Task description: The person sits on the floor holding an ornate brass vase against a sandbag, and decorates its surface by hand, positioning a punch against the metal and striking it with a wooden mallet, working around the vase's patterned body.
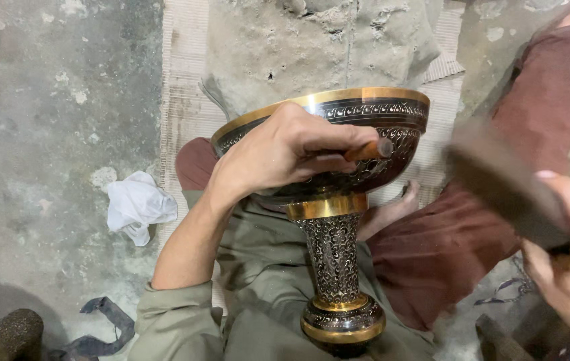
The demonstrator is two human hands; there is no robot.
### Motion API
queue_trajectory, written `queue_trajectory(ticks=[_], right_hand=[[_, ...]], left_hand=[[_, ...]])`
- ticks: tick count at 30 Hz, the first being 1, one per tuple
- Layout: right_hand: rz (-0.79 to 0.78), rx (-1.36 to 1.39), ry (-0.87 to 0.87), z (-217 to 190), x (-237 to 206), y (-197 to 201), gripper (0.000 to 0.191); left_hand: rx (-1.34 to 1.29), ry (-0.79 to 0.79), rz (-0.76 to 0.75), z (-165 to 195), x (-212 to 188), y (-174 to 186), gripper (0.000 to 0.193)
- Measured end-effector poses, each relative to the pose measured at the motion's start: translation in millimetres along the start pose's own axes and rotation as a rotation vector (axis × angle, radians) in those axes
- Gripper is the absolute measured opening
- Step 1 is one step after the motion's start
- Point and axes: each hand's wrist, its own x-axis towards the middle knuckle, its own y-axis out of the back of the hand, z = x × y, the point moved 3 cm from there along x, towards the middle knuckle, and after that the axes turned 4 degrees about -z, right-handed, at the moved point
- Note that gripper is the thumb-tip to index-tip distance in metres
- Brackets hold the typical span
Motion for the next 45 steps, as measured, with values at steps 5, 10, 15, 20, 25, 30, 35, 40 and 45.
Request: queue_trajectory(ticks=[5, 10, 15, 20, 25, 30, 35, 40, 45], right_hand=[[0.037, -0.358, 0.091, -27.6, -11.1, 0.5, 0.072], [-0.007, -0.450, 0.041, -42.0, 1.1, -6.9, 0.074], [-0.197, -0.684, -0.091, -43.9, 8.9, -23.6, 0.075], [-0.037, -0.603, 0.074, -45.8, 7.2, -19.1, 0.075], [0.088, -0.270, 0.163, -36.1, 5.1, -8.9, 0.065], [-0.038, 0.004, -0.014, -36.5, 13.4, -8.3, 0.040], [0.074, -0.243, 0.134, -61.4, 21.6, -6.1, 0.063], [0.011, -0.433, 0.158, -55.5, 13.7, -10.0, 0.063], [0.141, -0.222, 0.162, -26.9, 1.5, -18.5, 0.065]], left_hand=[[0.047, -0.161, -0.144, 4.8, 17.0, 8.6, 0.041], [0.068, -0.129, -0.118, 5.3, 20.0, 17.7, 0.040], [0.084, -0.055, -0.170, 5.2, 20.5, 20.2, 0.042], [0.097, -0.142, -0.202, 5.8, 25.5, 23.9, 0.044], [0.082, -0.162, -0.180, 1.2, 24.7, 21.9, 0.045], [0.061, -0.173, -0.116, -2.5, 17.2, 23.4, 0.045], [0.070, -0.184, -0.083, -3.0, 14.3, 23.6, 0.045], [0.077, -0.156, -0.104, -3.1, 14.1, 26.0, 0.042], [0.051, -0.150, -0.124, 0.0, 17.0, 29.0, 0.043]])
